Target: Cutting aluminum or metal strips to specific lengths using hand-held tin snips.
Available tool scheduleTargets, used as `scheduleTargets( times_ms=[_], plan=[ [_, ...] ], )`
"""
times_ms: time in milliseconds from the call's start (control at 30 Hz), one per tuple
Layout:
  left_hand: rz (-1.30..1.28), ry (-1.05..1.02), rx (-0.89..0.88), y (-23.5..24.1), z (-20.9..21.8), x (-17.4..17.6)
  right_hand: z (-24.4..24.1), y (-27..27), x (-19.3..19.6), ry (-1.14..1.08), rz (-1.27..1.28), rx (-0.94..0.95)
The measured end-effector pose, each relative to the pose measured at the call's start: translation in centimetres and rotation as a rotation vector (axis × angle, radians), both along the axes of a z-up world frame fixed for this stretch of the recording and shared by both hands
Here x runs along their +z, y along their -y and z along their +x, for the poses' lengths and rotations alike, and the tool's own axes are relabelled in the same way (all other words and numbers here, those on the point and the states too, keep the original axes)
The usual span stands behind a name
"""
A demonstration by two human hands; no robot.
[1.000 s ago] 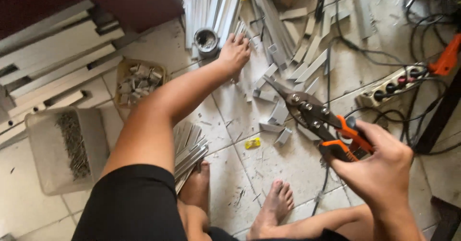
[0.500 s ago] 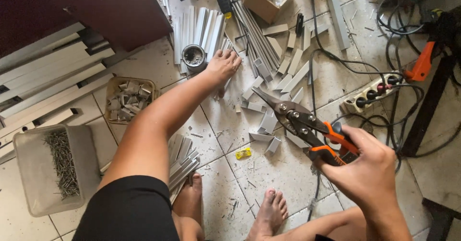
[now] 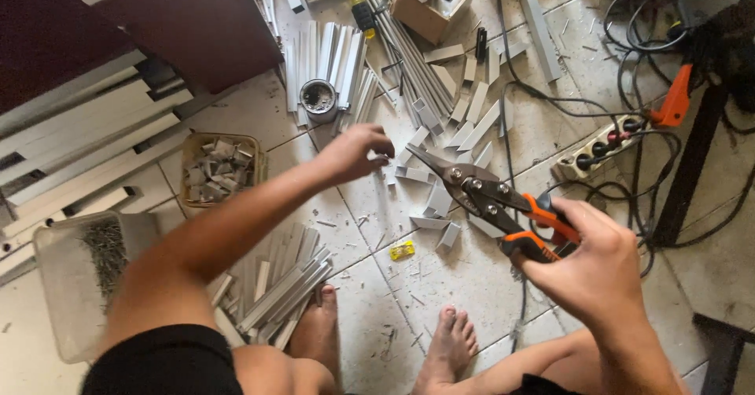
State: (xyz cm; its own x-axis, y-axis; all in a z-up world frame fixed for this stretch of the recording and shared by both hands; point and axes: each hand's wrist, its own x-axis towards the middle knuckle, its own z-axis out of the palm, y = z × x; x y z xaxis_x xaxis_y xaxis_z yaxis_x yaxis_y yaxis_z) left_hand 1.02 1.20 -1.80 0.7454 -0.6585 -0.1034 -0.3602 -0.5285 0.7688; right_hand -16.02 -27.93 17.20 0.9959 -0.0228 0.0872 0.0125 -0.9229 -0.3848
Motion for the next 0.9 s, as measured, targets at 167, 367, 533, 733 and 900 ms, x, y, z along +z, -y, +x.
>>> scheduleTargets(
  times_ms=[167,367,533,733,900],
  plan=[
    [-0.539,-0.297,0.28,0.8,-0.7,-5.3,0.3,-0.9,-0.1,0.028,-0.046,0.057],
    [-1.117,-0.978,0.347,0.3,-3.5,3.2,-0.2,-1.6,0.8,0.114,0.034,0.051],
    [-1.216,-0.902,-0.018,-0.3,-6.3,6.5,-0.9,-1.6,-0.2,0.168,-0.039,0.062],
    [-1.203,-0.764,-0.109,-1.4,-8.5,11.2,-1.6,-2.4,-0.6,0.169,-0.13,0.092],
    [-1.248,-0.701,-0.02,-1.6,-9.4,12.1,-2.0,-2.7,-0.9,0.177,-0.158,0.108]
  ],
)
